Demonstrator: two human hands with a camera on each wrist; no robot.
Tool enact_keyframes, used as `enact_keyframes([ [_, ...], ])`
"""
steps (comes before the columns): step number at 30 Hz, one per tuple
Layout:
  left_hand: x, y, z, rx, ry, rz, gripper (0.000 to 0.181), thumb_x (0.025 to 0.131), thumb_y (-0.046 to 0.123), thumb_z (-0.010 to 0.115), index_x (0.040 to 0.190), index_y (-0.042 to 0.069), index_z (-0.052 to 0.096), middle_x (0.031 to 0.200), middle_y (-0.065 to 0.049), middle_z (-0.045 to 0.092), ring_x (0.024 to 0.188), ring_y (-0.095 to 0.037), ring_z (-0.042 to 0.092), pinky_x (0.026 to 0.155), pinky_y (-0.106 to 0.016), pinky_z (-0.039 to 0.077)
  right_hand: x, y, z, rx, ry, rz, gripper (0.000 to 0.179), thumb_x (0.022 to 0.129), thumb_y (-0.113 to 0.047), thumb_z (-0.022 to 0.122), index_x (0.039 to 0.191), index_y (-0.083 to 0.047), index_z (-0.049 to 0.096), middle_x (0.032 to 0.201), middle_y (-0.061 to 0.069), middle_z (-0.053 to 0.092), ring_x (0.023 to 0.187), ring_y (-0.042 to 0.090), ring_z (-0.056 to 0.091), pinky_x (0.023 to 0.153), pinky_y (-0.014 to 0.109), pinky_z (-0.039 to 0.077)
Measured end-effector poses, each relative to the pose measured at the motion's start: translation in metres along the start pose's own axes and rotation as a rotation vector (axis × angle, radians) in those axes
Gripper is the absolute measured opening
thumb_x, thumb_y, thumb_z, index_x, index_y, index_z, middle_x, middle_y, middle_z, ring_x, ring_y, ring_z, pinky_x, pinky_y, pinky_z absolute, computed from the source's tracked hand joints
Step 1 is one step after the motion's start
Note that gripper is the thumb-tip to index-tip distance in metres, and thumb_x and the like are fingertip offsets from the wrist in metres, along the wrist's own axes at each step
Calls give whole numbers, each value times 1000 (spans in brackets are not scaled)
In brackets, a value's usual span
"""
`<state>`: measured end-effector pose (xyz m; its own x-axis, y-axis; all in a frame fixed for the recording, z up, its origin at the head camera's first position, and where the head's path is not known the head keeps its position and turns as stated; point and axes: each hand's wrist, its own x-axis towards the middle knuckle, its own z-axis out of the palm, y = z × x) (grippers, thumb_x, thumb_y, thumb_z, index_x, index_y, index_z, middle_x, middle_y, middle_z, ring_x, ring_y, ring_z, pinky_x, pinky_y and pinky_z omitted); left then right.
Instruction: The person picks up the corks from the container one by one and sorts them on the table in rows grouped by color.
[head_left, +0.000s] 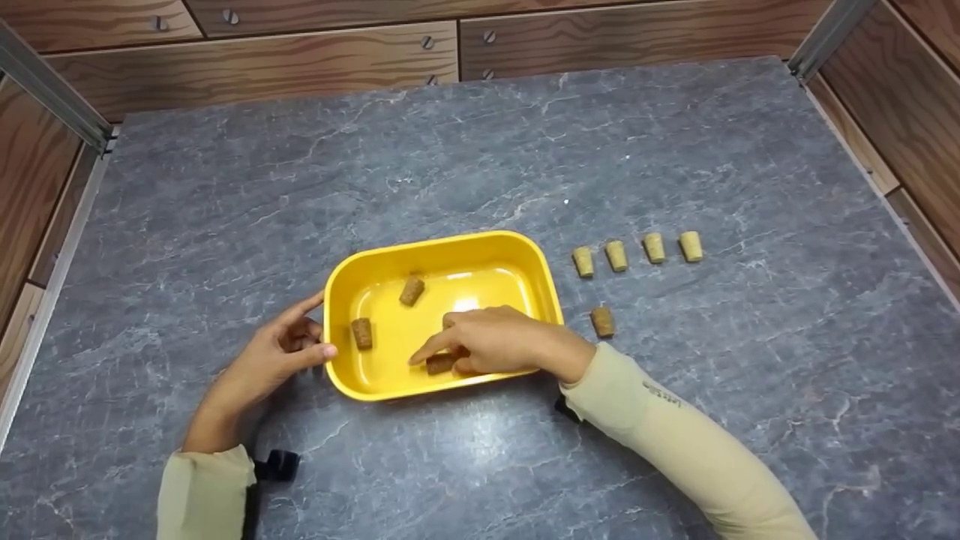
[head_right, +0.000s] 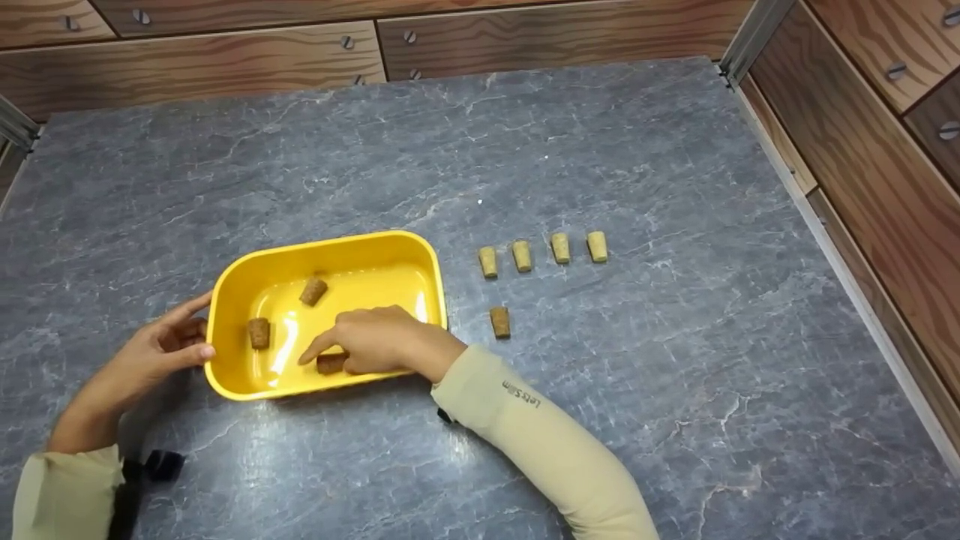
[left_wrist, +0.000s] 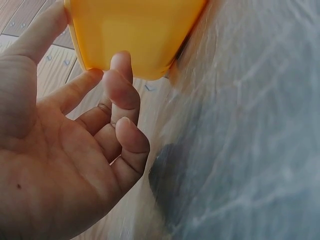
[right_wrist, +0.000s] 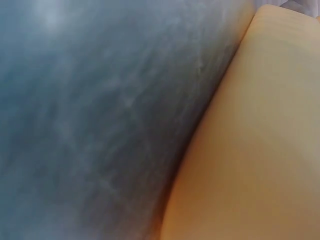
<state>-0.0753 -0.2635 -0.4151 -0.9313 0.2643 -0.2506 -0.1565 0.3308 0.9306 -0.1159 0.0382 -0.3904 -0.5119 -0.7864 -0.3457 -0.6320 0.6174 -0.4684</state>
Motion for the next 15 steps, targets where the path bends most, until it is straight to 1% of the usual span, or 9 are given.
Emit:
enact_keyframes([
  [4,0,0,0,4,1,-5,72,88,9,69,150,6,32,98,-2,57,78,-9,53,69,-20,46,0,1,0,-16,-4,-6,48,90,-16,66,129,-43,59,89,-4,54,73,12,44,63,27,36],
  [8,1,0,0,-3,-2,-4,73,88,8,68,150,5,32,98,-2,57,78,-8,54,70,-19,46,0,2,0,-22,5,-6,46,89,-16,66,129,-39,60,90,-4,55,75,12,47,66,29,38],
  [13,1,-1,0,0,-11,3,73,88,8,68,151,4,30,98,-1,58,79,-8,55,70,-20,46,0,3,0,-5,4,5,51,86,-12,67,129,-37,60,90,-4,57,79,13,51,70,32,42],
  [15,0,-1,0,8,-7,2,73,88,8,68,151,4,30,98,-1,58,78,-8,54,69,-20,46,1,3,0,9,2,12,49,87,-12,66,129,-36,60,90,-4,58,80,12,53,72,33,44],
])
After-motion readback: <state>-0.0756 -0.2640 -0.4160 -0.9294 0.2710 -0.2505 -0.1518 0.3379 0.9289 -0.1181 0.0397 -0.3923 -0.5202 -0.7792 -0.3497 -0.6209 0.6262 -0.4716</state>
